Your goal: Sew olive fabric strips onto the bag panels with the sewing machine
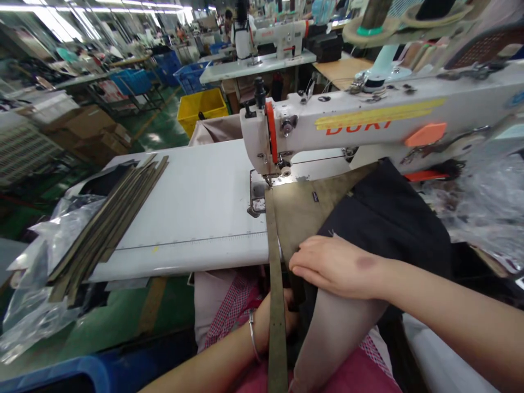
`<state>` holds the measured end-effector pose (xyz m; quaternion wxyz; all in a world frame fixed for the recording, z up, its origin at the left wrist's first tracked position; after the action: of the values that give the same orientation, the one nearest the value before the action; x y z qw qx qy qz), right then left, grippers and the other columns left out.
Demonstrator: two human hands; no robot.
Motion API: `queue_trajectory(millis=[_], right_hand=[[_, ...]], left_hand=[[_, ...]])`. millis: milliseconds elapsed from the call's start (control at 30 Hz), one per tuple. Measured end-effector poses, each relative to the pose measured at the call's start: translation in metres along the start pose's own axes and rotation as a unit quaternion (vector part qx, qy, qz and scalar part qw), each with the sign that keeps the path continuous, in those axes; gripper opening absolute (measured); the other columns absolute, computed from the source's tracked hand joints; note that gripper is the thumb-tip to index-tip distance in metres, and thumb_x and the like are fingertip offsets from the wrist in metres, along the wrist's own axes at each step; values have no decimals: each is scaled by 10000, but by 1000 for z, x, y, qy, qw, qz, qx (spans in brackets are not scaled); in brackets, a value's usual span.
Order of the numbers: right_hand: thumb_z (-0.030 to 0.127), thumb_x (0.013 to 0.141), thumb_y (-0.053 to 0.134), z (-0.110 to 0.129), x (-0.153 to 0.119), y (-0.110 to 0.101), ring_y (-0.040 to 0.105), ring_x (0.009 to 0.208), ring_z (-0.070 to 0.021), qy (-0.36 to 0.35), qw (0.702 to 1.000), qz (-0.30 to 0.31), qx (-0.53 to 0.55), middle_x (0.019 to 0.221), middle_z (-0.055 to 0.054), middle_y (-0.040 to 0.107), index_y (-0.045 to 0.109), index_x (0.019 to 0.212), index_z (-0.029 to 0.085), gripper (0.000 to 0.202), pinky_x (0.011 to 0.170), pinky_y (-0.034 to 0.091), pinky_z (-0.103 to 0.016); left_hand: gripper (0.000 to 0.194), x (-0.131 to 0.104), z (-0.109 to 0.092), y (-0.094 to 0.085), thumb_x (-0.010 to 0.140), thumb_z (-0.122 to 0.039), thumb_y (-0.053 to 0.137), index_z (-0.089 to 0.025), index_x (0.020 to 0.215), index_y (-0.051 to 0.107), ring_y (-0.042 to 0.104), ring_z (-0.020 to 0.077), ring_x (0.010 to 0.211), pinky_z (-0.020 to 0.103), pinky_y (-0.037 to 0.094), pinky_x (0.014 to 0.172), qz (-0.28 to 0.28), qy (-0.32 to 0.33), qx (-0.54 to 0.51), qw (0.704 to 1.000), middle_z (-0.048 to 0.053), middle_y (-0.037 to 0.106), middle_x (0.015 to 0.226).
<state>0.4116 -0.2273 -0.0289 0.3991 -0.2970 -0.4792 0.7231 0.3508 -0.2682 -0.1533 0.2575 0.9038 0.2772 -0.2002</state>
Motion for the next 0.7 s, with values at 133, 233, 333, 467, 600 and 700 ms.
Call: queue_trajectory(millis=[133,233,333,467,600,700], right_hand=[[280,905,492,-5,-21,46,669,610,-222,98,983,155,-20,694,-33,688,648,899,214,169,535,491,-325],[177,699,694,-13,-45,56,697,781,-286,153,975,125,-98,983,-113,718,600,1177,171,487,601,556,-384],[87,727,612,-1,-55,53,541,1214,-350,115,970,-20,-211,1444,-174,463,420,1414,161,717,904,526,-535],[-2,844,363,6,-61,67,239,1440,-263,52,966,-106,-230,1569,-131,258,306,1478,102,645,1115,371,-526],[-2,887,324,14,-59,72,237,1438,-155,-24,985,-99,-140,1553,-77,312,292,1488,115,613,1126,391,-352],[39,918,356,17,-55,66,218,1444,-157,-38,990,-96,-94,1548,-64,319,265,1501,143,598,1162,336,-400]], left_hand=[[414,-3,3,0,633,-400,820,-106,914,740,672,273,889,365,529,841,10,9,-2,1000,86,723,857],[453,-3,6,7,649,-398,824,-109,984,730,670,272,925,371,520,870,50,14,-65,997,106,722,921],[492,-2,9,16,683,-406,808,-113,1065,710,654,287,993,384,511,896,104,11,-105,989,124,713,997],[509,2,14,13,673,-442,810,-148,1077,712,631,284,1035,363,490,924,111,-3,-80,991,106,708,1022],[547,-1,12,5,671,-454,813,-147,1108,693,591,261,1076,332,446,953,96,4,-46,994,77,689,1058],[568,-5,14,6,679,-499,795,-129,1095,684,595,243,1055,307,437,930,113,-6,-52,992,77,676,1067]])
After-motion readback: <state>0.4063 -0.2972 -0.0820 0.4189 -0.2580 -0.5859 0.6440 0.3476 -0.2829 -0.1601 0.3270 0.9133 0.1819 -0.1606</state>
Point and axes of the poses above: each hand's wrist, its own x-axis towards the middle knuckle, its own y-axis out of the palm, z = x × y, the point moved 10 cm from there along x, towards the middle knuckle
